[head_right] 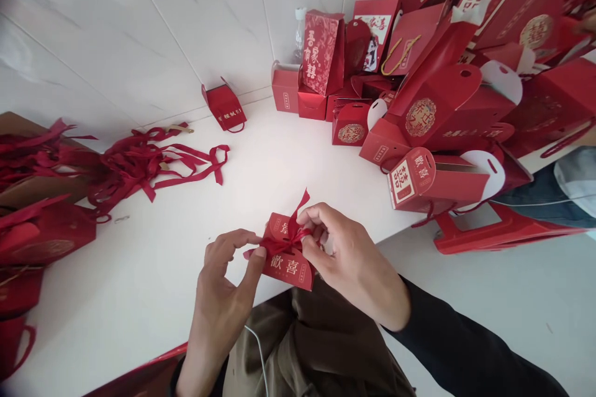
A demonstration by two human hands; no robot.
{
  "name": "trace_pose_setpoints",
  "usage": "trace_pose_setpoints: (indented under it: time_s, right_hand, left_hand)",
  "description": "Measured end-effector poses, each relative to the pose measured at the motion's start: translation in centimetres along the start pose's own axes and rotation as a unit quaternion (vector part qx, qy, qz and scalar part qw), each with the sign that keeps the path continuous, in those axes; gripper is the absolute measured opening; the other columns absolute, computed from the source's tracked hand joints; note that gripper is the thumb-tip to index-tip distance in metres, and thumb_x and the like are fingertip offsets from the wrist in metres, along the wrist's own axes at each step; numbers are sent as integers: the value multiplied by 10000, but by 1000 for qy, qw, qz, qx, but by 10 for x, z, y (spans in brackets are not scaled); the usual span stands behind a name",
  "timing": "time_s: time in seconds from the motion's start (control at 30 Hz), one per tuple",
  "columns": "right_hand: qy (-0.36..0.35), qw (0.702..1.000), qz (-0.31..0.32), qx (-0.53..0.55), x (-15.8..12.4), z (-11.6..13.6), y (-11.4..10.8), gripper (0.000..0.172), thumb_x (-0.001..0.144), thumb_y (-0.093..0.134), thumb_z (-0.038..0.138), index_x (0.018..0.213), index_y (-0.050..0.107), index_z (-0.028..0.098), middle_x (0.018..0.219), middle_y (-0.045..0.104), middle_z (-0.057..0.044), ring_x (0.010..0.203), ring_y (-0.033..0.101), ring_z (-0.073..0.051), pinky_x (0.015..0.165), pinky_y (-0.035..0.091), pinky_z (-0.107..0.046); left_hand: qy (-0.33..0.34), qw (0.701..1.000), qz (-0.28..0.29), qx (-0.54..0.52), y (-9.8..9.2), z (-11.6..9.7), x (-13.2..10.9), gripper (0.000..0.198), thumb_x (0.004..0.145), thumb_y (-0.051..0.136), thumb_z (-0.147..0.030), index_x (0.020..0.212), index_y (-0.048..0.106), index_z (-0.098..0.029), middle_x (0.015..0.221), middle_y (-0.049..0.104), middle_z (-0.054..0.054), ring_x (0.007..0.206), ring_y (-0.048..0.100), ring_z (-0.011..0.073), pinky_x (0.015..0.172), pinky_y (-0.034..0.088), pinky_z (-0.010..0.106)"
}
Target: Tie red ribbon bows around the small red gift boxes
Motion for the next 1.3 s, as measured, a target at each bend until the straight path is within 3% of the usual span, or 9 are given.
trace_pose_setpoints:
  time_s: [0.23, 0.37, 0.5, 0.63, 0.83, 1.0, 1.1, 1.17, 1.3]
  right_hand:
    - [45, 998, 4, 45, 3, -1, -2, 109, 959, 496, 227, 944, 599, 259, 937, 678, -10, 827, 651, -186, 634, 512, -294]
    - [14, 999, 17, 38, 6, -1, -2, 95, 967, 533, 237, 1029, 600, 263, 988, 670, -3, 871, 631, -174, 769, 522, -315]
    - [-11, 999, 29, 28, 3, -4, -2, 164, 950, 539, 176, 1077, 586, 267, 1001, 653, 5, 887, 614, -162, 810, 512, -312]
    - [0, 999, 19, 31, 0, -5, 0, 198, 918, 527, 120, 1015, 593, 278, 958, 644, 22, 876, 613, -155, 749, 508, -282]
    - [23, 999, -13, 28, 0, -9, 3, 236, 855, 531, 78, 968, 599, 274, 935, 643, 23, 827, 618, -152, 609, 477, -249]
    - [-4, 1000, -4, -24, 0, -10, 0, 66, 971, 533, 246, 982, 596, 260, 945, 643, 2, 824, 602, -164, 679, 488, -282]
    - [2, 1000, 4, -30, -1, -11, 0, 99, 1011, 496, 314, 993, 572, 253, 906, 644, 2, 772, 596, -163, 644, 481, -285]
    - [6, 1000, 4, -25, -2, -11, 0, 111, 1020, 480, 319, 1003, 567, 252, 915, 653, -1, 787, 610, -165, 630, 479, -279]
    - [11, 1000, -4, -15, -3, -10, 0, 103, 1017, 504, 330, 1007, 576, 257, 936, 660, -1, 847, 625, -167, 629, 480, -265]
  left_hand:
    - [-17, 999, 20, -47, 5, 1, -3, 89, 963, 531, -261, 987, 613, -236, 1002, 643, 49, 894, 589, 187, 723, 505, 310]
    - [60, 998, 32, 20, 6, -12, -1, 237, 941, 575, -230, 1171, 610, -272, 1160, 601, 61, 1071, 546, 221, 881, 492, 377]
    - [108, 991, 52, 53, 17, -21, 7, 166, 899, 608, -174, 1027, 666, -261, 1094, 624, 48, 1020, 528, 228, 883, 475, 402]
    - [98, 994, 39, 23, 27, -19, 11, 139, 833, 592, -82, 829, 625, -217, 973, 626, 41, 946, 520, 208, 778, 486, 333]
    - [100, 995, 8, -1, 25, -9, 6, 187, 790, 574, -29, 828, 596, -211, 988, 608, 35, 950, 536, 187, 784, 485, 308]
    - [108, 994, 22, 12, 22, -10, 4, 208, 846, 611, -117, 1015, 638, -235, 1069, 616, 44, 1019, 532, 213, 839, 489, 356]
    - [104, 994, 10, 22, 25, -11, 5, 85, 859, 630, -141, 853, 638, -226, 1023, 606, 44, 993, 523, 212, 826, 484, 346]
    - [92, 996, 4, 7, 24, -9, 5, 136, 878, 604, -135, 770, 603, -218, 1008, 603, 44, 995, 528, 205, 806, 484, 321]
    - [41, 998, 28, -33, 9, -1, 3, 123, 951, 541, -207, 1026, 623, -258, 1076, 602, 39, 985, 547, 191, 773, 489, 305]
Point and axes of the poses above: each hand's wrist, its own x-axis towards the middle knuckle, its own y-axis out of the palm, z = x × y, the point moved 1 cm from there along x, towards the middle knuckle
